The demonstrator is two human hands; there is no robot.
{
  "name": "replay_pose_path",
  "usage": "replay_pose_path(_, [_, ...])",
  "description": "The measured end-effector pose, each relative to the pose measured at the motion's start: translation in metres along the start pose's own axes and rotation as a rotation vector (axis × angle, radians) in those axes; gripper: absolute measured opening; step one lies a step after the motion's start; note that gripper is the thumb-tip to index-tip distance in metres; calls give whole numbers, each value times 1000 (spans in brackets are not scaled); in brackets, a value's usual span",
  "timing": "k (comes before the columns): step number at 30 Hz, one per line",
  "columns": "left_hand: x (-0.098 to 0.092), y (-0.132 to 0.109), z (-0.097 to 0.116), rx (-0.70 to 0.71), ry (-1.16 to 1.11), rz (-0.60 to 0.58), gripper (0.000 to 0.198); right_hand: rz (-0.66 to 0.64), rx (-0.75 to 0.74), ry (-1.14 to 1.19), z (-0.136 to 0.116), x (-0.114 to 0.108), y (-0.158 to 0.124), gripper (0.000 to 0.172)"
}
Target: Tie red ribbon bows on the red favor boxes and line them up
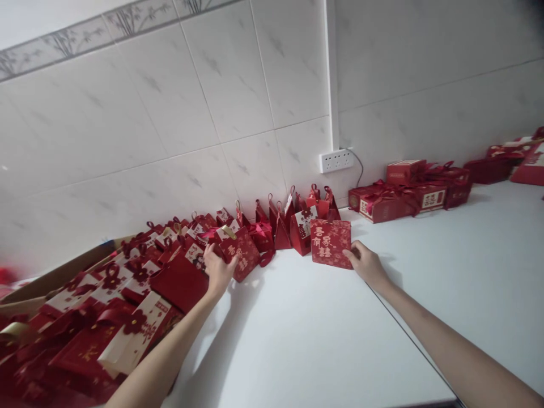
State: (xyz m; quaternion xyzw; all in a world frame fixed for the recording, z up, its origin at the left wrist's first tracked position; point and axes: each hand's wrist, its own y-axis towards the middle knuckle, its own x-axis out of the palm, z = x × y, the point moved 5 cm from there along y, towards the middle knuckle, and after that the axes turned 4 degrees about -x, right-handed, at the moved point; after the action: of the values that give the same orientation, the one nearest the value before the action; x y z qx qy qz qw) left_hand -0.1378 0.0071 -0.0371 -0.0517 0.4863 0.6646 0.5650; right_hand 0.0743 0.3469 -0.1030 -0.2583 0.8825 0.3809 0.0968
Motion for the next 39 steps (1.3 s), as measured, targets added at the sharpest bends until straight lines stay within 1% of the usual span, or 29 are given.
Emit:
replay_pose_path(1, [2, 6, 0, -21, -21, -31, 50, -3, 2, -3, 0, 0, 0, 29])
replay_pose_path(3, [5, 12, 2, 0, -53, -102, 31, -6, 1, -8, 0, 0, -1, 31])
replay_pose_path(5, [-1, 9, 5, 46, -87, -122, 19, -8, -2, -10, 0, -1, -1, 33])
replay_pose_path(6, [-8, 7, 6, 69, -99, -104, 17, -9, -3, -10, 0, 0, -1, 33])
replay_pose_path(8, [-28, 1, 7, 98, -117, -23, 17, -12, -3, -7, 1, 0, -1, 35])
replay_pose_path(11, [-63, -2, 4, 72, -136, 183, 22, -14, 6, 0, 4, 1, -1, 36])
replay_pose_path(13, [-76, -1, -1, 22, -143, 329, 27, -16, 18, 1, 6, 2, 0, 35])
replay_pose_path(14, [-77, 0, -4, -2, -144, 381, 28, -17, 24, 0, 6, 2, 0, 35])
replay_pose_path(16, [-68, 1, -10, -40, -147, 420, 27, -21, 34, -4, 6, 2, -1, 36])
replay_pose_path(21, [-17, -4, -33, -170, -171, 379, 26, -42, 47, -8, 5, 1, -2, 39])
replay_pose_path(24, [0, -7, -44, -239, -176, 399, 32, -39, 51, -13, 6, 1, -3, 39])
replay_pose_path(28, [7, -7, -47, -306, -138, 415, 38, -39, 54, -19, 7, 2, -3, 41])
replay_pose_path(33, [16, 4, -52, -365, -83, 362, 42, -47, 61, -30, 8, 2, -3, 40])
replay_pose_path(36, [18, 14, -56, -364, -62, 306, 46, -53, 66, -27, 7, 1, -2, 42])
replay_pose_path(39, [17, 13, -55, -329, -48, 264, 54, -54, 67, -20, 7, 1, -2, 43])
